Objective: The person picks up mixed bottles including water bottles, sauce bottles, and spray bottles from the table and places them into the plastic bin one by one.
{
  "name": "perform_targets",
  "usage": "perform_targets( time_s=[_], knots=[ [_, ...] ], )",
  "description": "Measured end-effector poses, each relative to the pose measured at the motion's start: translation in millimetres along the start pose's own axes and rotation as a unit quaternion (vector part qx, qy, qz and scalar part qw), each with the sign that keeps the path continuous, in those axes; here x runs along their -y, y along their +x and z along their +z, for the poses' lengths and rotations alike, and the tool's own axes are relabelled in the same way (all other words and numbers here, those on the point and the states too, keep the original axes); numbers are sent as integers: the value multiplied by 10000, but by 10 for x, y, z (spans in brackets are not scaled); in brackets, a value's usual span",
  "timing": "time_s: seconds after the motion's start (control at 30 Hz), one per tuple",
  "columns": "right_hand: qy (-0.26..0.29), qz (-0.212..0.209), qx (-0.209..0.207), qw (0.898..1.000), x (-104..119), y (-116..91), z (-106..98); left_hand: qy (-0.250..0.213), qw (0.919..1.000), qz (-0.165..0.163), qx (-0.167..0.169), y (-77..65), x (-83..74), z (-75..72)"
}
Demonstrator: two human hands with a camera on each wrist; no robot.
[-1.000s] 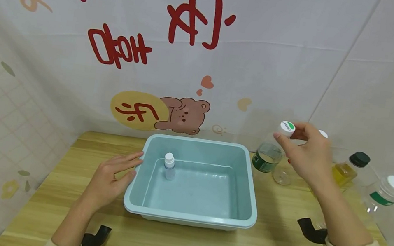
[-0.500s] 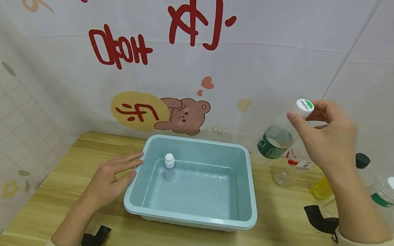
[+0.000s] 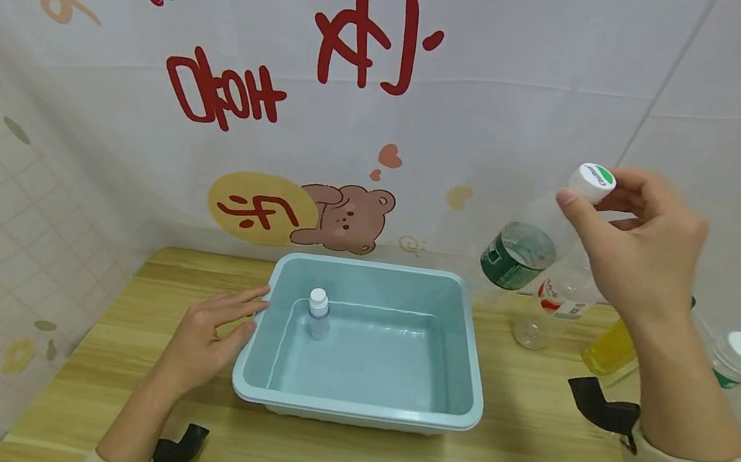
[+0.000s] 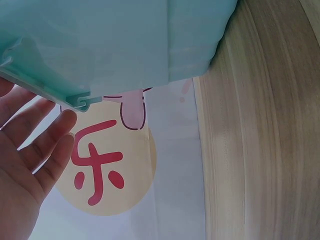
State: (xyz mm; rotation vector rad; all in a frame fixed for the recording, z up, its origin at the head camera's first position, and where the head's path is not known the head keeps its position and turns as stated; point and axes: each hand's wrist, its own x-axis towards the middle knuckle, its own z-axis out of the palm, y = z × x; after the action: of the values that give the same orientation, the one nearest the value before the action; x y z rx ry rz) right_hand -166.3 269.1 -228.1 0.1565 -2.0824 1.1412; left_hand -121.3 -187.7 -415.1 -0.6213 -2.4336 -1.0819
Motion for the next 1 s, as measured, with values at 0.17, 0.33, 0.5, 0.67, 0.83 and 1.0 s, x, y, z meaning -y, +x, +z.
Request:
perform_targets(
  time_s=[0.17, 0.33, 0.5, 0.67, 0.83, 1.0],
  knots=[
    [308, -202, 6, 9993, 134, 6, 61, 4, 10000, -16, 22, -5, 2, -2],
    [612, -304, 264, 9973, 293, -39, 143, -14, 10000, 42, -3, -6, 9, 7],
    [596, -657, 551, 9945, 375, -143, 261, -1, 9999, 102, -57, -6, 26, 20],
    [423, -992, 953, 9896, 407, -289, 425, 8, 9998, 204, -86, -3, 34, 22],
    [315, -1151, 1420, 9826, 426, -413, 605, 31, 9995, 295, -119, -7, 36, 25],
    [468, -1179, 1745, 9765, 397, -504, 765, 21, 9996, 256, -103, -5, 26, 24]
  ],
)
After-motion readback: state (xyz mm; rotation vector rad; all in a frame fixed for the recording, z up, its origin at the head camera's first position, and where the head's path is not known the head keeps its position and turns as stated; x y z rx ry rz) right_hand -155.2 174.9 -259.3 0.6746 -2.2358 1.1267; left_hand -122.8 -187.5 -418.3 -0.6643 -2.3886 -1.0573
